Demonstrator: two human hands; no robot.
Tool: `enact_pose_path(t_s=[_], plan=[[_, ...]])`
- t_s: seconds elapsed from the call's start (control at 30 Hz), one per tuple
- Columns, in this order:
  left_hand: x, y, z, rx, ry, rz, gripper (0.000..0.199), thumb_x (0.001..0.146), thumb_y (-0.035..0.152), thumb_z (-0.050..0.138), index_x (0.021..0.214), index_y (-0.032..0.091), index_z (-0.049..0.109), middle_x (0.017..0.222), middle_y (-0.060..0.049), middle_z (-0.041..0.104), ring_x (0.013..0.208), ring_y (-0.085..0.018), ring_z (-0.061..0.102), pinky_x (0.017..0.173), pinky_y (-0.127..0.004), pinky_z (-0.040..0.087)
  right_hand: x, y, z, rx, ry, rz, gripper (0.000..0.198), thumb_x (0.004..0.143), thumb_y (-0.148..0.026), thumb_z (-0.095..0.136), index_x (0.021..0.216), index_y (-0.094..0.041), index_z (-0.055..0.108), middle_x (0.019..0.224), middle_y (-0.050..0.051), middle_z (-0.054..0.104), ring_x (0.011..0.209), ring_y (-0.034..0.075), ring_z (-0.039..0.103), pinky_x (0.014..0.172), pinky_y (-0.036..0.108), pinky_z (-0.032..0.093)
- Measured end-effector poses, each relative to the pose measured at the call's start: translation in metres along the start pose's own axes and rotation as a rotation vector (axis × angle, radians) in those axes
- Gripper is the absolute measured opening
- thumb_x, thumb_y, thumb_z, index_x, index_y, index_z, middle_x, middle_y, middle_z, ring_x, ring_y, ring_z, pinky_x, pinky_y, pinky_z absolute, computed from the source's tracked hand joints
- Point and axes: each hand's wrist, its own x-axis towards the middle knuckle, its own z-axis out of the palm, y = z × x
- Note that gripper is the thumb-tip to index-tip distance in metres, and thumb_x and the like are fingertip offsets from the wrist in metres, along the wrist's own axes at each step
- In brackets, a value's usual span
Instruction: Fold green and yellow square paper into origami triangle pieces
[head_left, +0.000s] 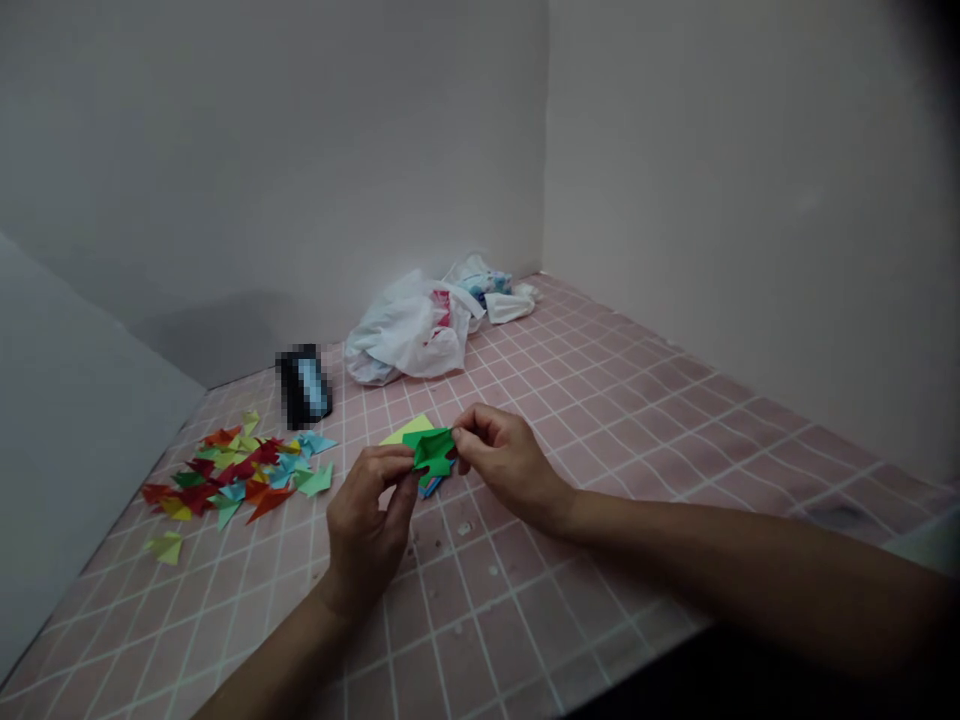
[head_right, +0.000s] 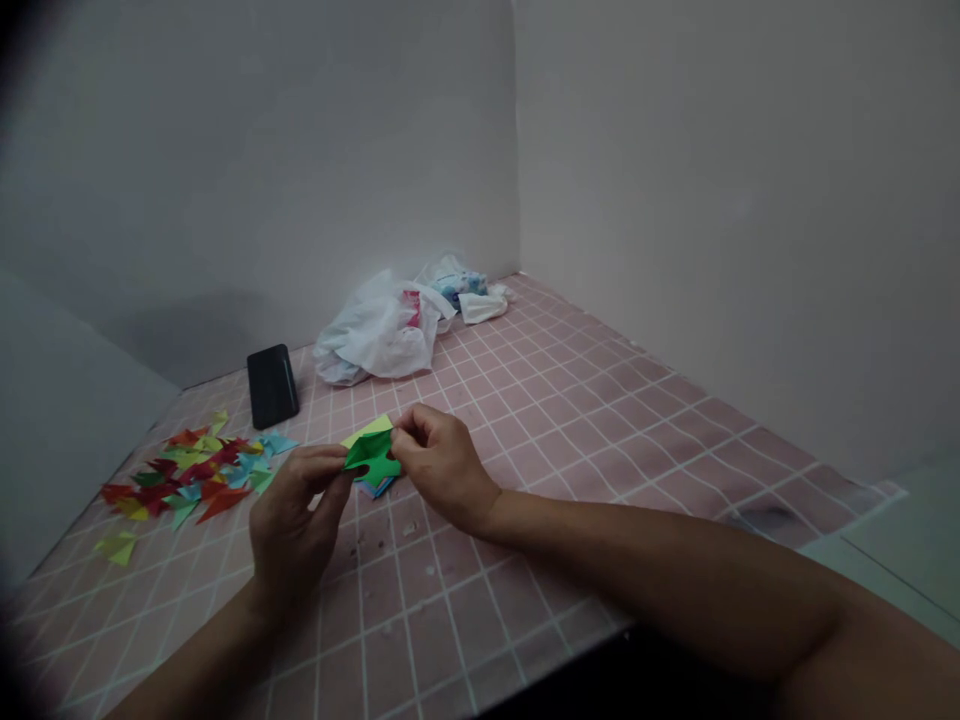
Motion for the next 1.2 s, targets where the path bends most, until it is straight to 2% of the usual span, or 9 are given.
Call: enact_pose_path(t_s=[0.13,0.23,0.33,0.53,0.7,0.83,1.07,1.13,1.2], plan=[[0.004,-0.001,0.001,0.099,-0.058,0.107,0.015,0.088,0.006,0.061,0.093,0.021,0.062,0.091,-0.004,0.069,0.085,-0.017,0.070,0.077,-0.029,0.059,0.001,0.001,-0.002,-0.156,0.003,-0.063,0.004,0.077,-0.015,0.056,0.078,-0.019,0.057,0.070,-0.002,0.058,0.065,0.013,0.055,0.061,0.026,0.042],[0.006,0.000,0.001,0.130,-0.105,0.147,0.014,0.090,0.007,0.060,0.092,0.021,0.062,0.091,-0.004,0.070,0.083,-0.017,0.070,0.077,-0.028,0.059,0.001,0.001,-0.003,-0.208,-0.037,-0.101,0.016,0.075,-0.010,0.057,0.088,-0.019,0.059,0.079,0.000,0.063,0.071,0.014,0.058,0.063,0.026,0.043],[0.005,-0.001,0.001,0.118,-0.108,0.132,0.015,0.091,0.007,0.059,0.095,0.021,0.060,0.093,-0.005,0.069,0.086,-0.017,0.070,0.078,-0.030,0.059,0.003,0.002,-0.003,-0.202,-0.056,-0.107,0.014,0.074,-0.008,0.055,0.081,-0.019,0.058,0.072,-0.002,0.059,0.066,0.013,0.054,0.061,0.026,0.041],[-0.001,-0.009,0.003,0.010,-0.106,-0.016,0.017,0.091,0.006,0.058,0.098,0.021,0.059,0.098,-0.006,0.067,0.091,-0.017,0.068,0.076,-0.029,0.059,0.006,0.003,-0.004,-0.165,-0.053,-0.043,0.014,0.072,-0.006,0.053,0.078,-0.018,0.058,0.062,-0.005,0.052,0.057,0.011,0.047,0.056,0.024,0.037],[-0.001,-0.010,0.004,-0.118,-0.128,-0.159,0.015,0.091,0.008,0.059,0.096,0.021,0.060,0.096,-0.004,0.065,0.088,-0.015,0.066,0.075,-0.026,0.056,0.008,0.001,-0.005,-0.193,-0.098,-0.028,0.015,0.074,-0.008,0.056,0.083,-0.018,0.061,0.067,-0.004,0.055,0.062,0.012,0.049,0.059,0.025,0.037],[-0.002,-0.009,0.005,-0.256,-0.172,-0.296,0.011,0.090,0.011,0.060,0.095,0.021,0.061,0.096,-0.003,0.064,0.088,-0.015,0.064,0.078,-0.026,0.054,0.009,0.000,-0.006,-0.224,-0.124,-0.012,0.010,0.073,-0.007,0.057,0.071,-0.017,0.057,0.065,-0.004,0.053,0.062,0.011,0.047,0.058,0.025,0.035],[-0.001,-0.014,0.007,-0.429,-0.147,-0.497,0.013,0.089,0.017,0.066,0.100,0.022,0.064,0.095,-0.001,0.063,0.089,-0.015,0.061,0.080,-0.026,0.050,0.007,-0.003,-0.006,-0.317,-0.166,0.031,0.016,0.072,-0.008,0.057,0.063,-0.018,0.048,0.063,-0.003,0.048,0.062,0.011,0.043,0.058,0.026,0.030],[0.002,-0.016,0.004,-0.456,-0.163,-0.496,0.010,0.090,0.018,0.064,0.099,0.022,0.066,0.096,-0.002,0.063,0.091,-0.015,0.061,0.082,-0.026,0.049,0.008,-0.005,-0.007,-0.302,-0.178,0.017,0.018,0.075,-0.013,0.058,0.062,-0.018,0.048,0.063,-0.003,0.047,0.062,0.011,0.043,0.058,0.027,0.029],[0.005,-0.019,0.001,-0.508,-0.197,-0.501,0.009,0.089,0.019,0.065,0.097,0.022,0.068,0.093,-0.001,0.064,0.089,-0.015,0.061,0.080,-0.025,0.049,0.009,-0.005,-0.008,-0.210,-0.190,0.004,0.022,0.083,-0.026,0.059,0.064,-0.018,0.049,0.063,-0.003,0.047,0.063,0.012,0.044,0.060,0.028,0.031]])
